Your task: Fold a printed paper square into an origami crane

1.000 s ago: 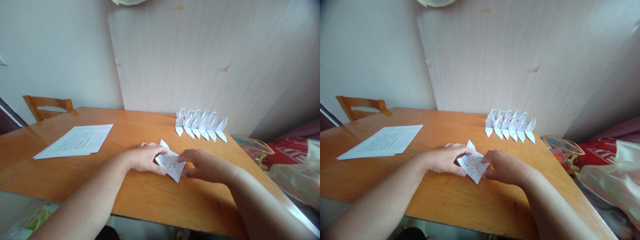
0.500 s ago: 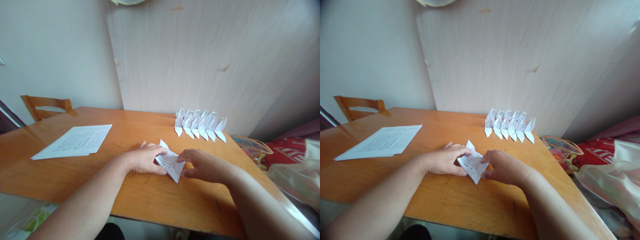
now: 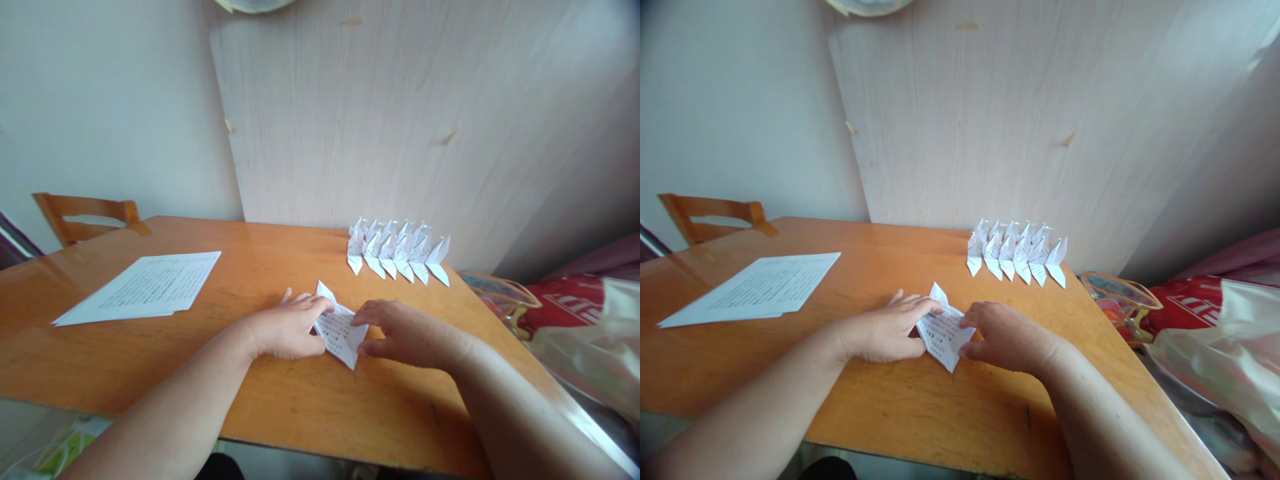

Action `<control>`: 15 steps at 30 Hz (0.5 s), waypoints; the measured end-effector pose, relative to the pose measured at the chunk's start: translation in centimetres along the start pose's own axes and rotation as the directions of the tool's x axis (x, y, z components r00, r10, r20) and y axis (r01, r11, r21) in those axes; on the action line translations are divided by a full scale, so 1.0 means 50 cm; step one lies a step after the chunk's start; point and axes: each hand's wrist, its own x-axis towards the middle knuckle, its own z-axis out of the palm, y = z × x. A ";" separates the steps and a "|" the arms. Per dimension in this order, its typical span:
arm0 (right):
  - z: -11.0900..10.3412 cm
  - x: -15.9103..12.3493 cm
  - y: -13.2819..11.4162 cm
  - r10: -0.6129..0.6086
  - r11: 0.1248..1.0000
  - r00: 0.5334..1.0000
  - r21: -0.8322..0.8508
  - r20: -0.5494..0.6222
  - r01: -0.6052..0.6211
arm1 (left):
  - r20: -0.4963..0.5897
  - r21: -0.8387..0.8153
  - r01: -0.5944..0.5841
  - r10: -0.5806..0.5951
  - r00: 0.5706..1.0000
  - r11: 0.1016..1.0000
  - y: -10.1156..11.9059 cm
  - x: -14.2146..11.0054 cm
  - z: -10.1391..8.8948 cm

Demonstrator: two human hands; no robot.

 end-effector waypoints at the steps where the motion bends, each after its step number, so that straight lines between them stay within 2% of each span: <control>1: 0.000 0.001 -0.001 0.001 1.000 1.000 0.000 -0.005 -0.001 | -0.006 -0.007 0.016 -0.016 1.000 1.000 0.001 0.000 0.002; 9: 0.001 0.005 0.000 -0.073 0.997 0.997 -0.012 -0.020 0.073 | -0.039 -0.020 0.023 -0.024 0.999 1.000 0.009 -0.002 0.010; 15: 0.001 0.005 -0.003 -0.067 0.998 0.997 -0.012 -0.026 0.066 | -0.101 -0.005 -0.024 0.024 0.995 1.000 -0.003 0.003 0.021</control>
